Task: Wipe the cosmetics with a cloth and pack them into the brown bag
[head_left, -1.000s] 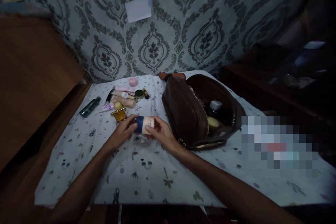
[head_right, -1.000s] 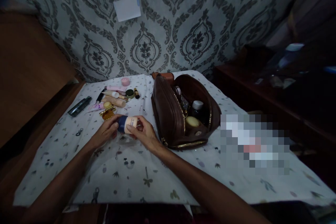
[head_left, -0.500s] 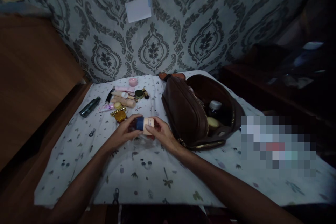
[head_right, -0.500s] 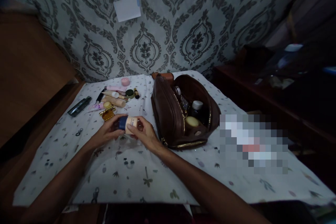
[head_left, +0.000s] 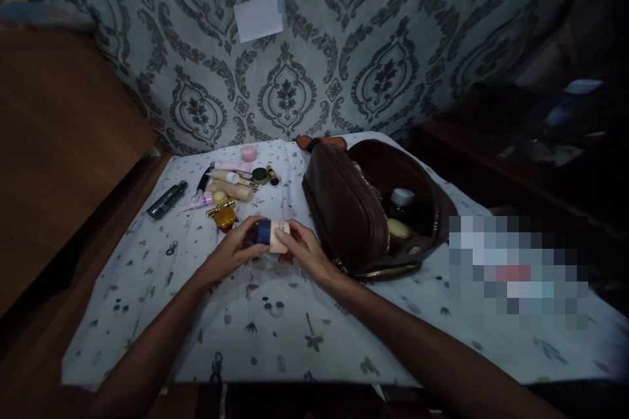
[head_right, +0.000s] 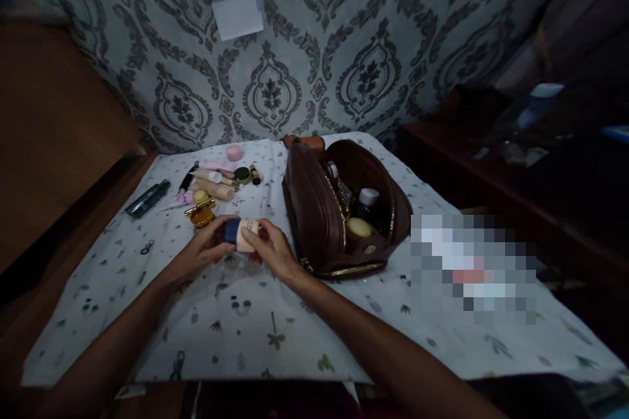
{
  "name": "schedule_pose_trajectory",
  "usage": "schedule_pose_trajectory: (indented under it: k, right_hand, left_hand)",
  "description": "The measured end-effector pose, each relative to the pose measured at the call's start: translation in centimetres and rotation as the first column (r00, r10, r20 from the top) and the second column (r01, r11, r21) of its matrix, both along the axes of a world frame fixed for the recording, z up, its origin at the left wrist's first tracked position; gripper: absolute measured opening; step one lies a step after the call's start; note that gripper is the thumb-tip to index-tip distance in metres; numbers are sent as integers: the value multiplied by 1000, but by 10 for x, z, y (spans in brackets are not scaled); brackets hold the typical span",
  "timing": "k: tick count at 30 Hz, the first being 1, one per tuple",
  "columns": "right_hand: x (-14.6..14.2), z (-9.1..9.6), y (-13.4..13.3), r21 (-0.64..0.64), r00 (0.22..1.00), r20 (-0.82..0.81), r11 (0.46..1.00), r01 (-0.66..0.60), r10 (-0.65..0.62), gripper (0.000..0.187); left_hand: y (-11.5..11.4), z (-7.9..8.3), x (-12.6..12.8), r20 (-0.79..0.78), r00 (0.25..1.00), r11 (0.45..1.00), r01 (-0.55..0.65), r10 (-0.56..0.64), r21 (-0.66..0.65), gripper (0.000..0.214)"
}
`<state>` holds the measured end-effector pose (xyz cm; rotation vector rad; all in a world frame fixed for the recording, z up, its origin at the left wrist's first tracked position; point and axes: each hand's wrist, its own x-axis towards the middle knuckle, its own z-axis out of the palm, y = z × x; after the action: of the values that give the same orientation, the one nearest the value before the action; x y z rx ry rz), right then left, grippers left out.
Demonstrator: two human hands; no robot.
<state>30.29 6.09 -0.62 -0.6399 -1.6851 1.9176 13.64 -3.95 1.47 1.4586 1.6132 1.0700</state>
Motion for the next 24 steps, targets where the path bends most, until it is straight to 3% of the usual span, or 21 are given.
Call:
schedule_pose_trajectory:
  k: [4,12,18,24]
  right_hand:
    - [2,2,1,30,1000,4,999,-11,11,50]
    - [-1,1,-4,-94,995,-90,994,-62,53,54]
    - [-5,-14,-11,100,998,42,994,-51,47,55]
    - [5,-2,-14,338,998,48,941,24,-42,63]
  left_hand:
    - [0,0,0,30,999,998,16,-18,66,57]
    - [-3,0,9,93,992,992,-93,85,87,58]
    - [0,-13,17,37,962,954,-272,269,126,59]
    - [4,-10,32,96,946,942,-319,310,106,71]
